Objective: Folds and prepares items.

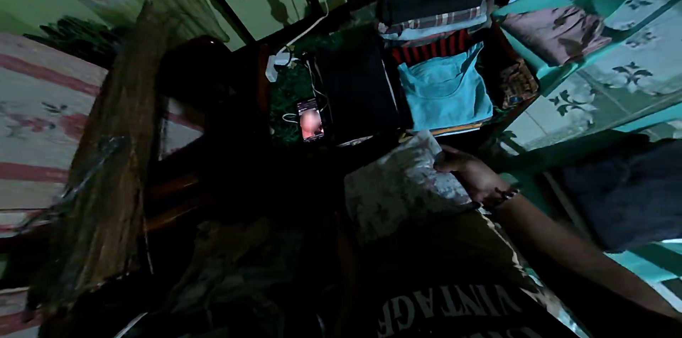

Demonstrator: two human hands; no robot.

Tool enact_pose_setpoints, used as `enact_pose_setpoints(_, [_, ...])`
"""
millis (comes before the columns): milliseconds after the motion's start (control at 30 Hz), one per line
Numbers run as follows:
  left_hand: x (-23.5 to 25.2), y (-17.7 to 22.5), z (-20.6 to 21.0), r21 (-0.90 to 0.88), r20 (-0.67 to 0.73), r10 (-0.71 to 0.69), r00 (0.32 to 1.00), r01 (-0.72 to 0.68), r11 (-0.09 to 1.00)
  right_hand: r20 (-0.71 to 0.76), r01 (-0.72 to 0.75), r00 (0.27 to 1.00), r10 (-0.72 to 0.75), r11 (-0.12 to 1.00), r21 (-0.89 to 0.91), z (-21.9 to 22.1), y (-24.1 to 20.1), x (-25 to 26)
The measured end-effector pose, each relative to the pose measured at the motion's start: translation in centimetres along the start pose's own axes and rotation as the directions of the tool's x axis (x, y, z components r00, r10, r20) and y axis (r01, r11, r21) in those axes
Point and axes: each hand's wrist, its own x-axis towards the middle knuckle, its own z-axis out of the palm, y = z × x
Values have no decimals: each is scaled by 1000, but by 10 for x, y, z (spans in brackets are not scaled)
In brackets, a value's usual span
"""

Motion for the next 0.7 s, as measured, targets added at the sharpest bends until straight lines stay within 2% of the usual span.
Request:
enact_pose_setpoints(67, [3, -16, -2, 71, 13, 53, 999, -53, 996, -98, -73, 993, 67, 996, -56, -20, 27, 10])
enact_pose_setpoints(133, [13, -54, 2, 195, -16, 213, 977, -206, 959, -117, -46, 992, 44, 999, -16, -26, 36, 12])
enact_pose_setpoints(200, [16, -68, 2, 301, -37, 287, 957, -263, 917, -71, 25, 997, -24, 1000, 10, -22, 31, 9])
enact_pose_setpoints(300, [23, -79, -2, 433, -45, 463, 885, -400, 808, 11, 88, 996, -89, 995, 53, -18, 21, 9])
enact_pose_setpoints(467, [6, -60, -7, 528, -24, 397, 918, -325, 784, -64, 46, 997, -50, 997, -63, -24, 35, 12])
enact_pose_setpoints(533, [0, -64, -10, 547, -41, 455, 889, -362, 755, -74, 62, 995, -67, 996, -66, -21, 36, 6])
enact_pose_setpoints(600, [-8, -66, -14, 523, -73, 482, 873, -378, 764, -20, 102, 994, -104, 991, -87, -15, 29, -1])
enact_pose_setpoints(700, [-11, -66, -21, 549, -9, 395, 919, -326, 770, 59, 143, 989, -134, 973, -179, -13, 25, -1])
